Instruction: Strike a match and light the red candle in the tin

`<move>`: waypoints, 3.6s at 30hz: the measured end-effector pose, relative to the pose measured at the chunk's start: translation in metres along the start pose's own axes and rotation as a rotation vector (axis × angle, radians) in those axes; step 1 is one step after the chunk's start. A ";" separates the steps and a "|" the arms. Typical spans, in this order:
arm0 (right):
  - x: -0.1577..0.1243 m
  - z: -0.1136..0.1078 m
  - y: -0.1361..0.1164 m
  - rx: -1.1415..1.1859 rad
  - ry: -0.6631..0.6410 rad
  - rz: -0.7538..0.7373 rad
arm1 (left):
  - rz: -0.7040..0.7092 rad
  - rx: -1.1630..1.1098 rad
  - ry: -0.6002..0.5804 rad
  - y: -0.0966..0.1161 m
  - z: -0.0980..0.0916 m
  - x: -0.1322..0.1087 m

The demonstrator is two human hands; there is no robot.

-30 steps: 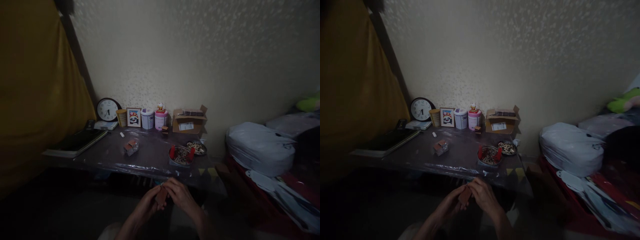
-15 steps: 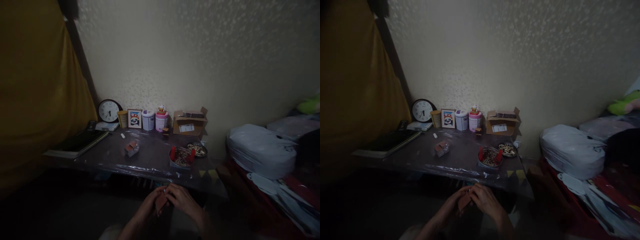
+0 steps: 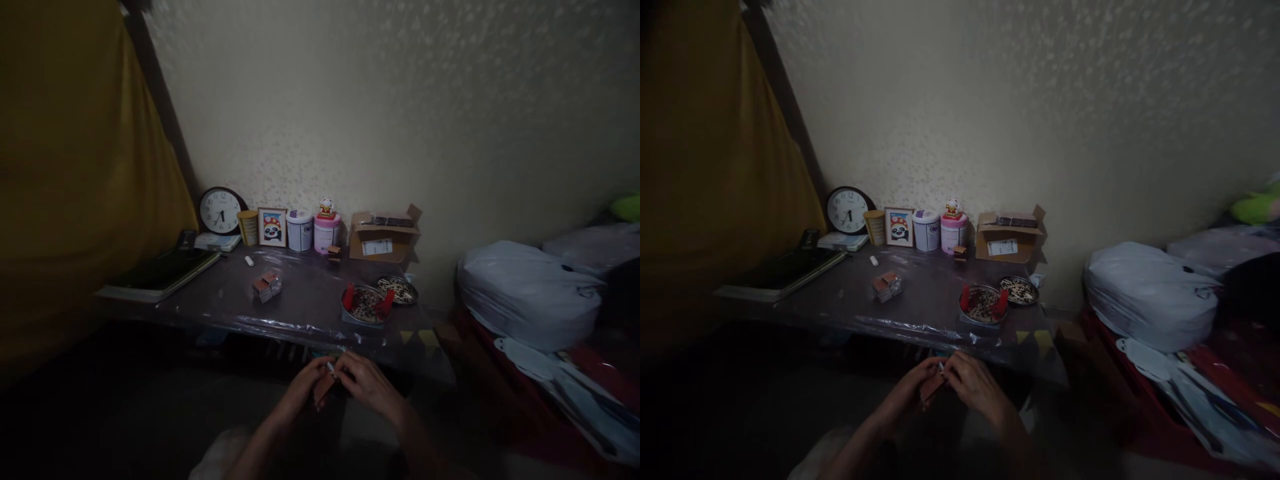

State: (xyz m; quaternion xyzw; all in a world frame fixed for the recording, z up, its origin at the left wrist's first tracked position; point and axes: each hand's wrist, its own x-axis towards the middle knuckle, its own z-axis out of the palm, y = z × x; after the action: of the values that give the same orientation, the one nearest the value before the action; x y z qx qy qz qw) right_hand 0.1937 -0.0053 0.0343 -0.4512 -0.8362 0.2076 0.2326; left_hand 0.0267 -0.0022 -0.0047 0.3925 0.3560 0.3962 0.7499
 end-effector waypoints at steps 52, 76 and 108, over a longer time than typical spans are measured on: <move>0.014 0.006 0.006 0.913 0.338 0.256 | 0.119 -0.354 -0.252 0.016 -0.006 -0.014; 0.011 -0.003 -0.010 0.509 0.687 0.170 | 0.277 -0.362 0.087 0.022 0.001 -0.006; 0.020 -0.018 -0.056 -0.052 0.930 -0.331 | 0.427 -0.365 0.238 0.048 0.024 -0.015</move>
State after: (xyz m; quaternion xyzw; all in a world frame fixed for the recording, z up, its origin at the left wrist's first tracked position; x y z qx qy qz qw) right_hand 0.1575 -0.0139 0.0844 -0.3627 -0.7092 -0.0766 0.5996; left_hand 0.0248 -0.0048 0.0508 0.2680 0.2735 0.6454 0.6609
